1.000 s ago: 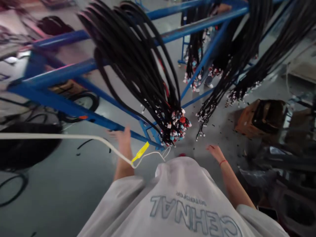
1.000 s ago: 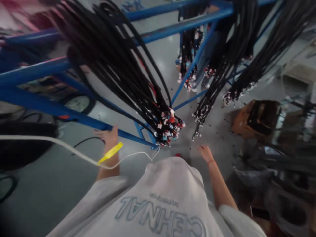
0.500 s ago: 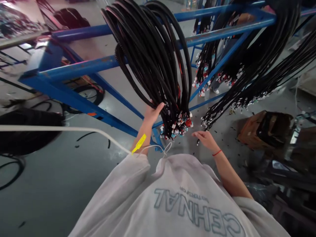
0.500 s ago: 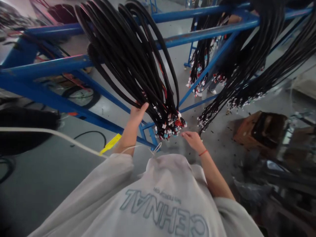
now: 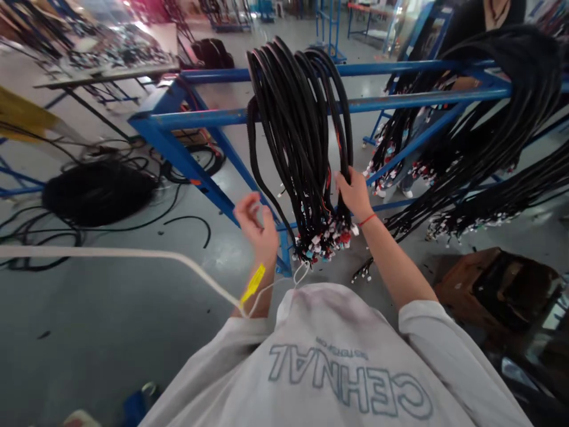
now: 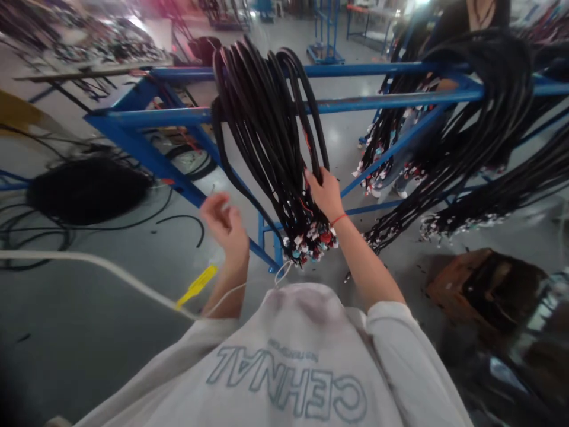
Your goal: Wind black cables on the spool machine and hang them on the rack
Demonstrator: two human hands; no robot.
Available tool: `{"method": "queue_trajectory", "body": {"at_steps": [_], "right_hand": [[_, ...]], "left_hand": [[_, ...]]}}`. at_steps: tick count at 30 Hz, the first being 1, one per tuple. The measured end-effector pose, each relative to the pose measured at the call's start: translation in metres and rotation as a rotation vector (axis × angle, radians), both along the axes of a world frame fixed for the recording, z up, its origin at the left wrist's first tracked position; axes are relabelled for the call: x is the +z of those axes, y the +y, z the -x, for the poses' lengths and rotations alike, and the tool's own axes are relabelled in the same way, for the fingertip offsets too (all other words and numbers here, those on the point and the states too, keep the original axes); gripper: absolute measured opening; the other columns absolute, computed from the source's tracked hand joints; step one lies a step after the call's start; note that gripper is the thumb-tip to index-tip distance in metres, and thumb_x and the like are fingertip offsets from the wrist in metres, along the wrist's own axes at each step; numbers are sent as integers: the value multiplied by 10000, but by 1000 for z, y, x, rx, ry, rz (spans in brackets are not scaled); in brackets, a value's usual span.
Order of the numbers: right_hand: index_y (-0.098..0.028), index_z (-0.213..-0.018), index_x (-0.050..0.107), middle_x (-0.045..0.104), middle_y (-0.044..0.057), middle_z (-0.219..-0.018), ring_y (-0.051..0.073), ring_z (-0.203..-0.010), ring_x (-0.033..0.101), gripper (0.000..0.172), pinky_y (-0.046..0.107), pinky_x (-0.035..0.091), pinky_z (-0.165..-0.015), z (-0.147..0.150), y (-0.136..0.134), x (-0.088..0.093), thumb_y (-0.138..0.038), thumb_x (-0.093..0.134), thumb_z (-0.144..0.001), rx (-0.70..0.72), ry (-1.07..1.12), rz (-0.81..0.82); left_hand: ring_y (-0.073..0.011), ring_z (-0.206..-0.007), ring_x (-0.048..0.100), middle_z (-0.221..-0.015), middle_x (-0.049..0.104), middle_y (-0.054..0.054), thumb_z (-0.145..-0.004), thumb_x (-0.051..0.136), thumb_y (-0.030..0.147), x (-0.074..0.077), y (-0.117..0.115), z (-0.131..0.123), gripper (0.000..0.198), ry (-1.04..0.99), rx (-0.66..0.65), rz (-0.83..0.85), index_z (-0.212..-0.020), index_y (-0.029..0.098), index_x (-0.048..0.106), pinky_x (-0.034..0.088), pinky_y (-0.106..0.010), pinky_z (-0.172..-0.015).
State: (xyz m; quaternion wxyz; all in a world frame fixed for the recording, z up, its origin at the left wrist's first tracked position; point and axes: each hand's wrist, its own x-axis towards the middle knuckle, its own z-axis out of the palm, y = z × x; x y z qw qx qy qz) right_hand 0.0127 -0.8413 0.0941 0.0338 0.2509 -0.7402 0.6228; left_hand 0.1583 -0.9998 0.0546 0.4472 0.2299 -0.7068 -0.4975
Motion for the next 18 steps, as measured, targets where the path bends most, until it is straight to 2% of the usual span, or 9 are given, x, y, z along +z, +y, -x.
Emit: {"method": "queue_trajectory", "body": {"at_steps": [3, 5, 6, 8, 11, 13, 14, 16, 18], "right_hand": [[-202, -687, 464, 393, -39, -574, 90, -523, 432, 425, 215, 395, -529, -69, 20, 27, -535, 418, -947, 168, 28, 65], [-206, -611, 415, 384, -36, -564, 89, -527, 413, 444, 221, 366, -539, -115, 34, 21, -510, 480, -927, 377, 79, -14], [-203, -584, 398, 387, -36, -559, 90, -535, 412, 452, 224, 357, -554, -132, 39, 8, -497, 534, -900, 457, 106, -78], [-195, -569, 408, 410, -30, -561, 97, -552, 419, 420, 228, 335, -570, -149, 49, -33, -431, 568, -877, 480, 62, -256], [-191, -536, 412, 398, -25, -521, 106, -542, 409, 381, 227, 293, -545, -142, 73, -103, -326, 541, -868, 249, -315, -644], [-191, -504, 396, 353, -35, -486, 104, -533, 382, 390, 224, 274, -532, -133, 92, -130, -317, 593, -817, 162, -514, -778], [-189, -505, 396, 342, -40, -486, 101, -535, 368, 389, 223, 268, -529, -132, 100, -134, -331, 613, -796, 144, -547, -748], [-188, -543, 403, 337, -44, -512, 95, -541, 338, 386, 219, 259, -518, -135, 106, -123, -402, 596, -801, 93, -510, -515], [-191, -592, 399, 337, -43, -545, 92, -543, 307, 413, 218, 252, -502, -148, 103, -93, -496, 523, -842, 25, -427, -237]], "left_hand": [[-235, -1141, 589, -1132, 653, -84, -885, 474, 589, 26, 16, 1, 447, 20, -312, -119, -1087, 214, 608, 454, -388, -1012], [-268, -1116, 604, -1069, 686, -106, -863, 445, 655, 45, 17, 18, 534, 2, -564, -268, -1058, 198, 642, 482, -418, -963], [-284, -1112, 606, -1053, 695, -115, -859, 424, 677, 53, 16, 28, 576, -11, -673, -347, -1071, 191, 649, 491, -434, -937], [-295, -1059, 628, -1007, 705, -118, -855, 403, 695, 63, 18, 51, 622, -54, -850, -492, -1101, 180, 651, 517, -437, -868], [-208, -787, 664, -816, 684, -71, -858, 471, 642, 59, 39, 84, 538, -141, -1026, -689, -1019, 166, 666, 548, -341, -698], [-119, -604, 600, -696, 627, -16, -855, 569, 525, 51, 60, 105, 377, -168, -1086, -798, -920, 166, 663, 522, -253, -590], [-88, -552, 563, -661, 599, 8, -853, 603, 460, 51, 67, 116, 298, -149, -1089, -830, -892, 170, 656, 504, -219, -557], [-59, -513, 523, -634, 569, 33, -869, 605, 398, 64, 72, 141, 218, -55, -1067, -840, -896, 187, 649, 486, -181, -532], [-60, -537, 535, -639, 572, 29, -910, 542, 431, 97, 59, 166, 258, 55, -1026, -782, -941, 200, 652, 500, -175, -563]]}}
